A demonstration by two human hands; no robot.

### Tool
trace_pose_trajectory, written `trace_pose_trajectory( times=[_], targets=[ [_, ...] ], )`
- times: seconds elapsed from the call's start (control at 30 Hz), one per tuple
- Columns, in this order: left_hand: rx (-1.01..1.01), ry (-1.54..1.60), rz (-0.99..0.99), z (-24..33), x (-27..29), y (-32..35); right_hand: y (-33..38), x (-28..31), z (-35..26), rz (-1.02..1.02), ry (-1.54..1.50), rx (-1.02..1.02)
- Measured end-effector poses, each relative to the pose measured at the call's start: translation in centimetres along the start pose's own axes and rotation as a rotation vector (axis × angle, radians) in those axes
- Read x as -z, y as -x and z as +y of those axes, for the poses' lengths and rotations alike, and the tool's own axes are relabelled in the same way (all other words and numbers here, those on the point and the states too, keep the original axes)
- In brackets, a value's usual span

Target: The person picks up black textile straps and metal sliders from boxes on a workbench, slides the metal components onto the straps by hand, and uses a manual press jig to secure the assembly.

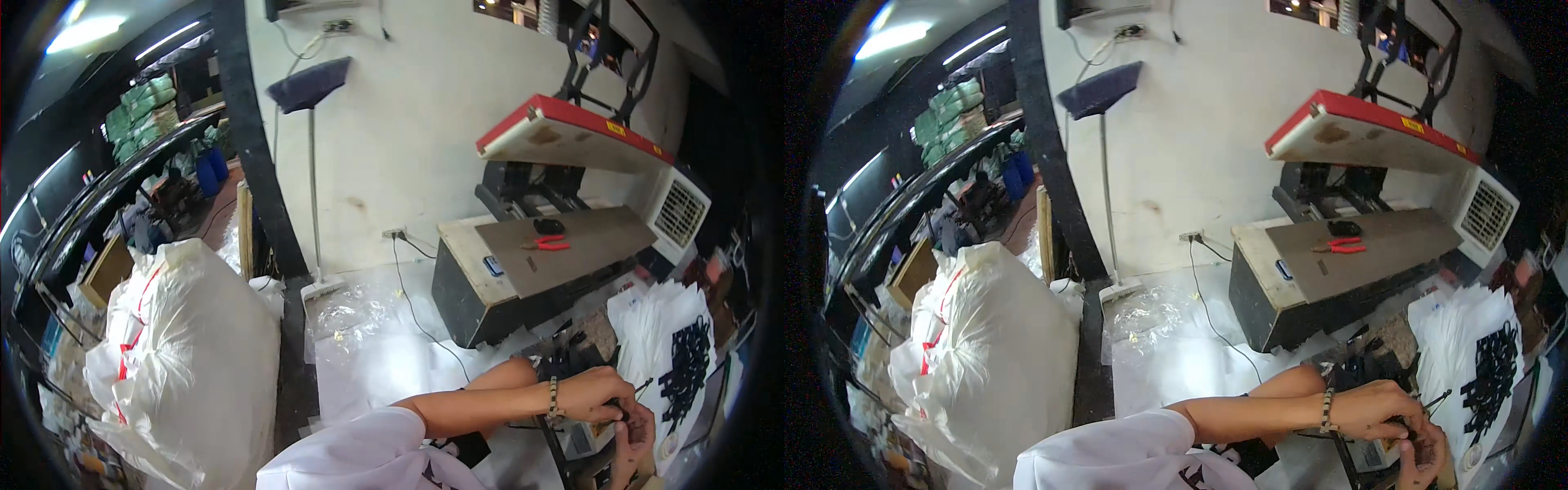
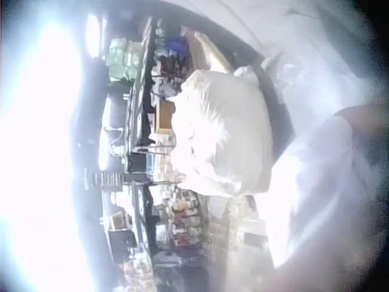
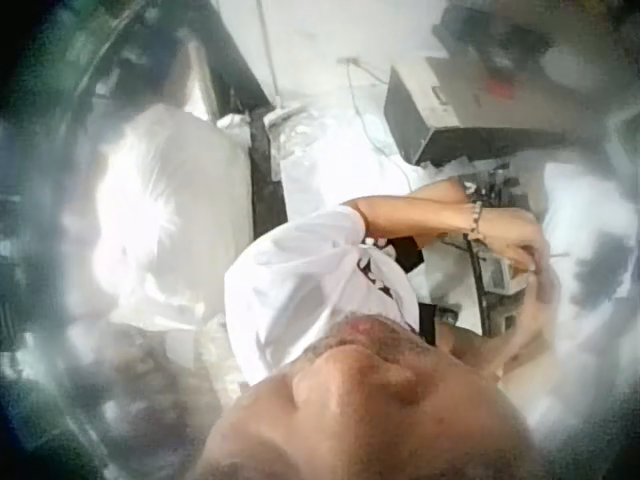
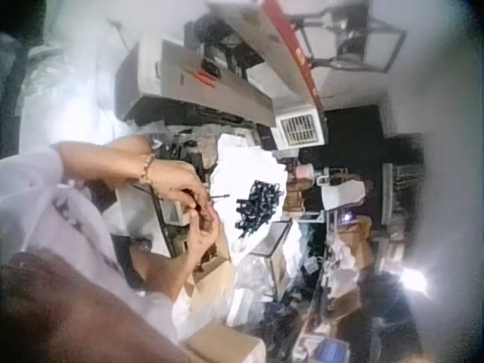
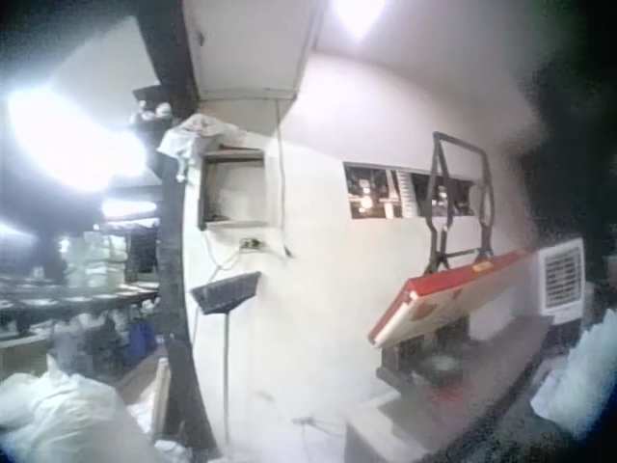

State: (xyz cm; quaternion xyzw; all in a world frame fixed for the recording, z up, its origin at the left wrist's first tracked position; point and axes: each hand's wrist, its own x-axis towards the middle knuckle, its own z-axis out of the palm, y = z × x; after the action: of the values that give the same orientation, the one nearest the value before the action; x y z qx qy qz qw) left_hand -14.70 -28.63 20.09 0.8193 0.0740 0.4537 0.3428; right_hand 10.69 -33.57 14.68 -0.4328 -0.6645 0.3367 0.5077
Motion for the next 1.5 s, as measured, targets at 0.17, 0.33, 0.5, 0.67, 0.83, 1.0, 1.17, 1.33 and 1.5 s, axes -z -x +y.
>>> trace_pose_trajectory(
  times=[0.17,0.33,0.5,0.67,0.83,1.0,1.17,1.33,1.5],
  targets=[
    [-0.037,-0.233,0.08,3.1,0.4,2.3,0.5,-4.3,-6.4,-0.046,-0.036,0.23],
    [-0.066,-0.339,0.139,6.1,1.1,4.4,0.8,-6.9,-8.3,0.019,-0.026,0.107],
    [-0.017,-0.342,0.185,6.7,3.3,5.9,-0.5,-6.8,-7.7,0.074,-0.04,0.18],
    [-0.048,-0.356,0.312,5.7,6.1,6.3,-3.2,-4.8,-8.3,0.129,0.069,0.367],
    [0.011,-0.033,0.407,6.9,7.8,6.6,-3.7,-5.0,-10.4,0.15,0.106,0.366],
    [0.04,0.282,0.343,4.7,7.4,6.7,-2.8,-6.8,-11.4,0.164,0.112,0.392],
    [0.013,0.393,0.385,2.5,7.4,5.4,0.2,-6.8,-13.0,0.135,0.085,0.346],
    [0.142,0.236,0.433,4.7,7.3,6.0,2.1,-6.9,-11.9,0.209,0.055,0.247],
    [0.199,0.37,0.303,2.5,7.3,4.7,1.5,-5.8,-10.8,0.15,0.078,0.231]
  ],
)
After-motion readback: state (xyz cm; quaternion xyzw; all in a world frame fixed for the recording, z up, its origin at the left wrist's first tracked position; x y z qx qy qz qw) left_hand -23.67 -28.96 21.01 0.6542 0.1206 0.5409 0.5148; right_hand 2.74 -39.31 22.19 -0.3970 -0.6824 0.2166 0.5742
